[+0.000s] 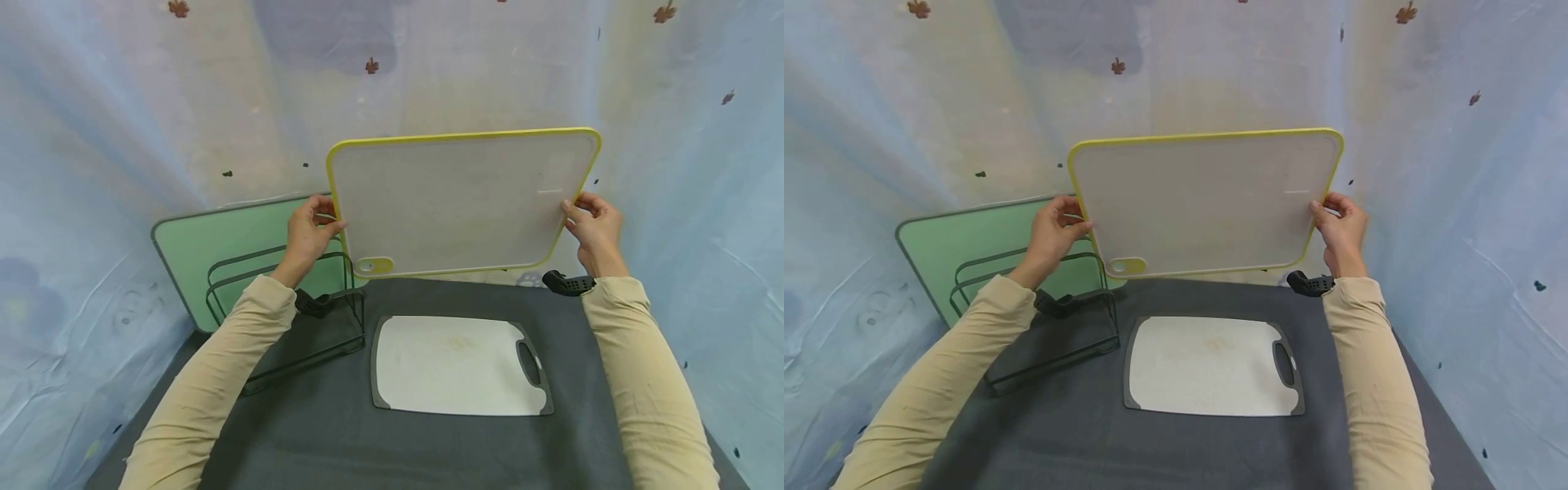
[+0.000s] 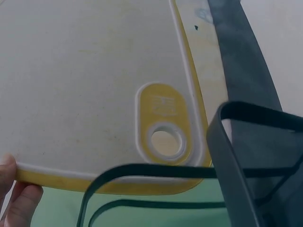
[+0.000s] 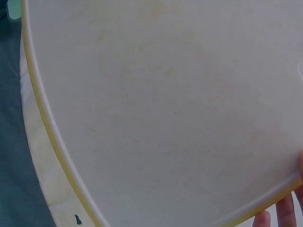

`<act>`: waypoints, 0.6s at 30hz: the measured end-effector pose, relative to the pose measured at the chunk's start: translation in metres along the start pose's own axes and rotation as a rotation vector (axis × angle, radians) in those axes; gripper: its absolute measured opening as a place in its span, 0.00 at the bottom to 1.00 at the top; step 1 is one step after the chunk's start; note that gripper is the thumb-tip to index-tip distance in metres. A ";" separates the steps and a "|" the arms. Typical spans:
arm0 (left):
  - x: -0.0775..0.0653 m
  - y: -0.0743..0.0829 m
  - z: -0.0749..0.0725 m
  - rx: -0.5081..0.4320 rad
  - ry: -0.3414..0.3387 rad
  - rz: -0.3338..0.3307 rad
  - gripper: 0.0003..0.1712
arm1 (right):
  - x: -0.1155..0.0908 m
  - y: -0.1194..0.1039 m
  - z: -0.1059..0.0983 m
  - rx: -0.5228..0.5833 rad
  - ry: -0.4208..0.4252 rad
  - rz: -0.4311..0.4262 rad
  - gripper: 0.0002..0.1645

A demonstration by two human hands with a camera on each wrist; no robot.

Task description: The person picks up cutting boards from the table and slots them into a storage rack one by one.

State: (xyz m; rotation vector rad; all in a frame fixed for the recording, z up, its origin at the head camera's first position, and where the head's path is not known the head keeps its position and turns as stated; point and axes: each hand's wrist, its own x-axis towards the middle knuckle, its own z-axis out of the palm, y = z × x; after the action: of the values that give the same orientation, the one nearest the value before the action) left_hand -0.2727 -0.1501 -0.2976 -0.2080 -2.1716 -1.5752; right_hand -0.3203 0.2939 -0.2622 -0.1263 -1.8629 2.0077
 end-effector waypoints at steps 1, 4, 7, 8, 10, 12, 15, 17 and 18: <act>0.000 0.000 -0.001 0.002 0.001 -0.004 0.17 | 0.001 0.000 0.002 -0.007 -0.006 -0.001 0.11; 0.000 -0.001 -0.006 0.012 0.004 -0.018 0.17 | 0.004 0.002 0.008 -0.033 -0.023 0.003 0.10; -0.001 -0.002 -0.012 0.028 0.008 -0.027 0.18 | 0.006 0.006 0.015 -0.020 -0.042 0.009 0.10; -0.001 -0.003 -0.014 0.030 0.008 -0.031 0.18 | 0.006 0.007 0.017 -0.016 -0.045 0.009 0.10; -0.002 -0.005 -0.019 0.033 0.011 -0.038 0.18 | 0.006 0.009 0.022 -0.008 -0.057 0.012 0.09; -0.003 -0.006 -0.024 0.031 0.015 -0.045 0.18 | 0.007 0.011 0.028 -0.019 -0.070 0.011 0.09; -0.004 -0.008 -0.033 0.044 0.026 -0.053 0.19 | 0.006 0.013 0.036 -0.051 -0.094 0.010 0.10; -0.005 -0.008 -0.037 0.054 0.033 -0.056 0.19 | 0.006 0.015 0.041 -0.062 -0.107 0.012 0.12; -0.006 -0.008 -0.039 0.058 0.035 -0.058 0.19 | 0.005 0.016 0.043 -0.060 -0.110 0.015 0.12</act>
State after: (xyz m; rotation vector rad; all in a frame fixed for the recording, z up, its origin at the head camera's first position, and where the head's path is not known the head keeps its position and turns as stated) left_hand -0.2599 -0.1883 -0.2977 -0.0990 -2.2111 -1.5330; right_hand -0.3430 0.2548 -0.2719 -0.0470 -1.9957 2.0065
